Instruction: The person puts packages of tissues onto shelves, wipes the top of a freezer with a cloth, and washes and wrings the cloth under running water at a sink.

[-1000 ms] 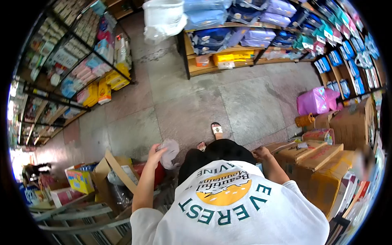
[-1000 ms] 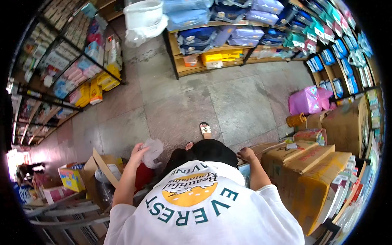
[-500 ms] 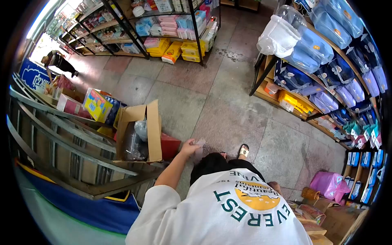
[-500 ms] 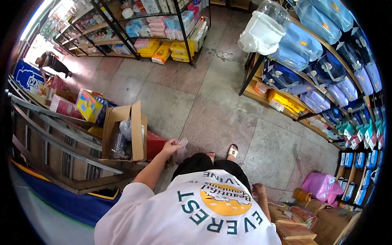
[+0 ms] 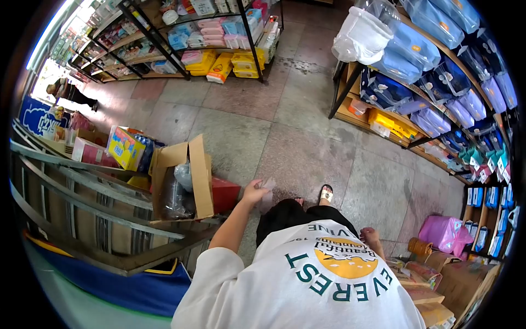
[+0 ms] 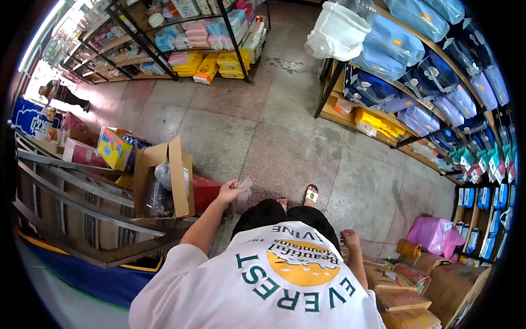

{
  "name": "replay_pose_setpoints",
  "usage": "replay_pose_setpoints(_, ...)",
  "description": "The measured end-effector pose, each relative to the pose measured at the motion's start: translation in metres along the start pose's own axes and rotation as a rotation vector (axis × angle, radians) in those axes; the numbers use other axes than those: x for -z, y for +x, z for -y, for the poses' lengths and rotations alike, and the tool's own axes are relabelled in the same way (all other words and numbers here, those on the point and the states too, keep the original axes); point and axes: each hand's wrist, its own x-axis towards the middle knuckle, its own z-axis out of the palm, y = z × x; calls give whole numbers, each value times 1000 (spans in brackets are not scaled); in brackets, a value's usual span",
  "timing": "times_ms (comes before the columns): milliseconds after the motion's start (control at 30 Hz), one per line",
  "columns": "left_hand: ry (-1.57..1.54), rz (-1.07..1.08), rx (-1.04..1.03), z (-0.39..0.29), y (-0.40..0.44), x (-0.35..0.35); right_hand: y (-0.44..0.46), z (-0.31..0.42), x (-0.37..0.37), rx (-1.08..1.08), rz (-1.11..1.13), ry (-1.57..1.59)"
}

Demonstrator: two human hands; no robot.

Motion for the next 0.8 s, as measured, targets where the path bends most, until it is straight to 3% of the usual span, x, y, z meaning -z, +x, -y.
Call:
replay_pose_setpoints(133,52,-20,-6,4,7,-1,15,-33,3,-38,25,117)
replay_pose_setpoints(333,87,-9,-9,-5,13,-6,16,-47,12,-184,37,-50)
replay_pose_setpoints(500,-21,58,-73,-4,34,-15,5,-8,8,-84,62,103)
replay_pose_setpoints(567,-14,60,-111,-7,37,-21,8,0,4,-9,-49,13)
replay_pose_setpoints(733,35,99,-162,-18,39,-27,12,17,2,50,-63,-137)
replay_pose_setpoints(767,-20,71,-115,-22,34,-27,18,10,3,140,-67,-208)
replay_pose_setpoints(800,-68,58,-70,-28,32,-28,22,8,2,100,-104,-220)
